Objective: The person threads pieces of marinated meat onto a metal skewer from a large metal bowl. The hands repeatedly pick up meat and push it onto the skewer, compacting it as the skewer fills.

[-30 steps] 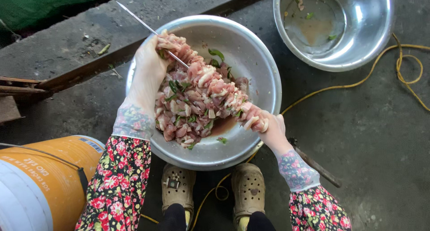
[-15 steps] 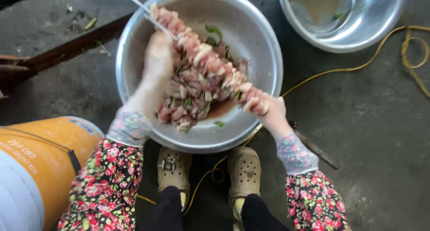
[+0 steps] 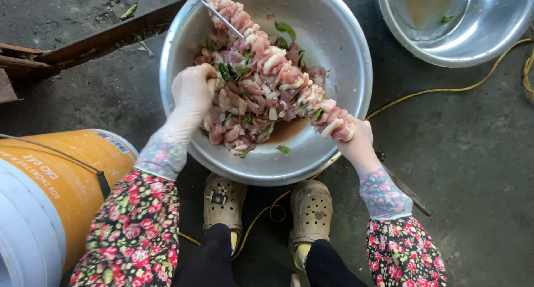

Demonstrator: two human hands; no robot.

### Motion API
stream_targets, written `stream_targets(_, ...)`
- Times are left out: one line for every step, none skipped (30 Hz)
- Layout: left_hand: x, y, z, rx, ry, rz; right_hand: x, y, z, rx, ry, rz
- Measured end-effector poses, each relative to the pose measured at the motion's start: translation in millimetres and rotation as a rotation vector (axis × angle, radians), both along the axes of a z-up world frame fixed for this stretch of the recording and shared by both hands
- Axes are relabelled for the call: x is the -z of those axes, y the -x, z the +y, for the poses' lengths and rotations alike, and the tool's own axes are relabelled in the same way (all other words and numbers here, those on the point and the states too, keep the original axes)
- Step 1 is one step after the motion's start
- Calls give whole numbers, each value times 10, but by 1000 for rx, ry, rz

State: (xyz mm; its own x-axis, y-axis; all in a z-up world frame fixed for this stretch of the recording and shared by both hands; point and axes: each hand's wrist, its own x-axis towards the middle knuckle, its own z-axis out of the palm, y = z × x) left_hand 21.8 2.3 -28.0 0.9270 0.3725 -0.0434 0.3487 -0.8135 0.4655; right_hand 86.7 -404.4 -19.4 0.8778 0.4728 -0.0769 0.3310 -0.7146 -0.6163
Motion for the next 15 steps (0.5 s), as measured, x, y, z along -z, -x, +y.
stream_targets(12,6,38,9,48,-2,-2,6,5,12,33,24)
stream_targets(42,-13,46,78,68,61,1,10,9,25,65,47)
stream_targets(89,-64,20,151,90,119,0,11,3,41,100,66)
stream_targets(145,-124,-22,224,112,177,2,18,1,35,90,57)
stream_targets(209,-203,-79,283,-36,217,5,15,2,29,82,45)
stream_targets(270,-271,-139,340,-185,255,9,11,5,22,74,33)
stream_targets(322,-310,-203,396,-332,294,13,8,-3,12,98,13)
stream_targets(357,-325,-259,419,-417,213,18,7,-10,1,122,-7)
stream_targets(369,-321,-279,438,-505,132,30,2,-2,-12,142,-26)
stream_targets(359,-302,-285,455,-593,51,34,-4,-7,-11,137,-14)
stream_targets(320,-268,-267,491,-584,0,39,3,-11,-6,131,0)
stream_targets(258,-225,-237,527,-574,-51,43,9,-18,0,124,14)
stream_targets(179,-160,-215,562,-561,-96,48,19,-25,-2,120,11)
stream_targets(86,-103,-193,523,-443,-93,52,26,-31,-3,116,8)
stream_targets(-22,-72,-157,483,-327,-93,52,24,-30,-3,112,0)
